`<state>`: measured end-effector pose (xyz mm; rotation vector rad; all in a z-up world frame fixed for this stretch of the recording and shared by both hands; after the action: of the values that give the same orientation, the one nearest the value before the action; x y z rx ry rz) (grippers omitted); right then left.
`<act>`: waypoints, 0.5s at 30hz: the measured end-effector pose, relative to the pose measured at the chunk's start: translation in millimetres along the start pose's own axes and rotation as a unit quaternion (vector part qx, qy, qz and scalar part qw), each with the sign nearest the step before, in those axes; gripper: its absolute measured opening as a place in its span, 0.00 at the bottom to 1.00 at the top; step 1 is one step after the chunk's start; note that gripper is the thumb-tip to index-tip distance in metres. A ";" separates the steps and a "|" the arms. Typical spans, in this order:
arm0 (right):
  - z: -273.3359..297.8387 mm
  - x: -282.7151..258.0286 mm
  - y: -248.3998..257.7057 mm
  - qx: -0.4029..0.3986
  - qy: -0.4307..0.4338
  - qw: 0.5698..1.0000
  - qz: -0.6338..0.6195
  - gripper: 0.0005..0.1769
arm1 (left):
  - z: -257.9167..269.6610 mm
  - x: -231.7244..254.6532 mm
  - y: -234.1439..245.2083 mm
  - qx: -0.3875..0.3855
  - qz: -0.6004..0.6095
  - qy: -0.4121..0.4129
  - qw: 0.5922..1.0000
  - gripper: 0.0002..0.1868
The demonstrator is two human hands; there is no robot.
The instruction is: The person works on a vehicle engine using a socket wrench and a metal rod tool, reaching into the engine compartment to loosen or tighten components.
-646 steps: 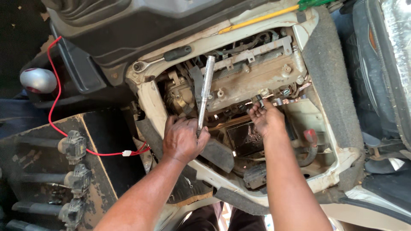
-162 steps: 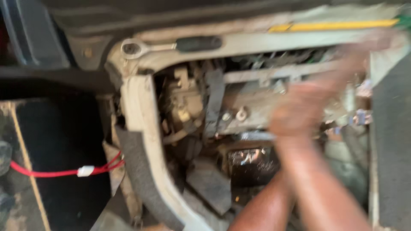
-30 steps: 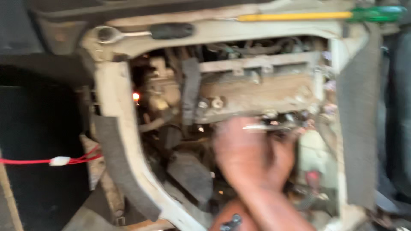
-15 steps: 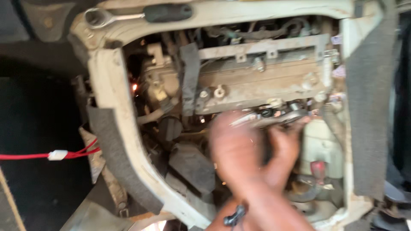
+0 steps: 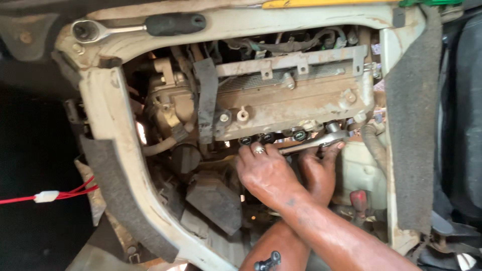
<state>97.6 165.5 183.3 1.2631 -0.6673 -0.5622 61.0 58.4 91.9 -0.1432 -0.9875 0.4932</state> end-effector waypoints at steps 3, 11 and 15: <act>-10.2 32.9 -2.6 -0.069 -0.107 0.990 -0.062 0.04 | -0.5 22.0 -9.5 -0.028 0.043 -0.010 0.999 0.15; 66.7 190.9 35.2 0.278 -0.450 0.823 -0.208 0.15 | -2.6 6.9 -5.5 0.020 -0.023 -0.060 0.998 0.22; 58.7 74.0 12.6 0.098 -0.437 0.873 -0.193 0.18 | 3.8 -19.7 10.4 0.022 0.016 -0.047 0.999 0.17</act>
<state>106.2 76.4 215.9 1.3110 -1.2514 -1.4759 45.5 58.2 75.5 -0.0976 -1.0677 0.5547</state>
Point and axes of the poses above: each hand's wrist, its own z-axis away from the middle knuckle, its own y-axis out of the back of the hand, x = y × z, the point moved 5 cm from there along -z, towards the middle knuckle, and after that the axes turned 15 degrees about z, right-handed, at the moved point
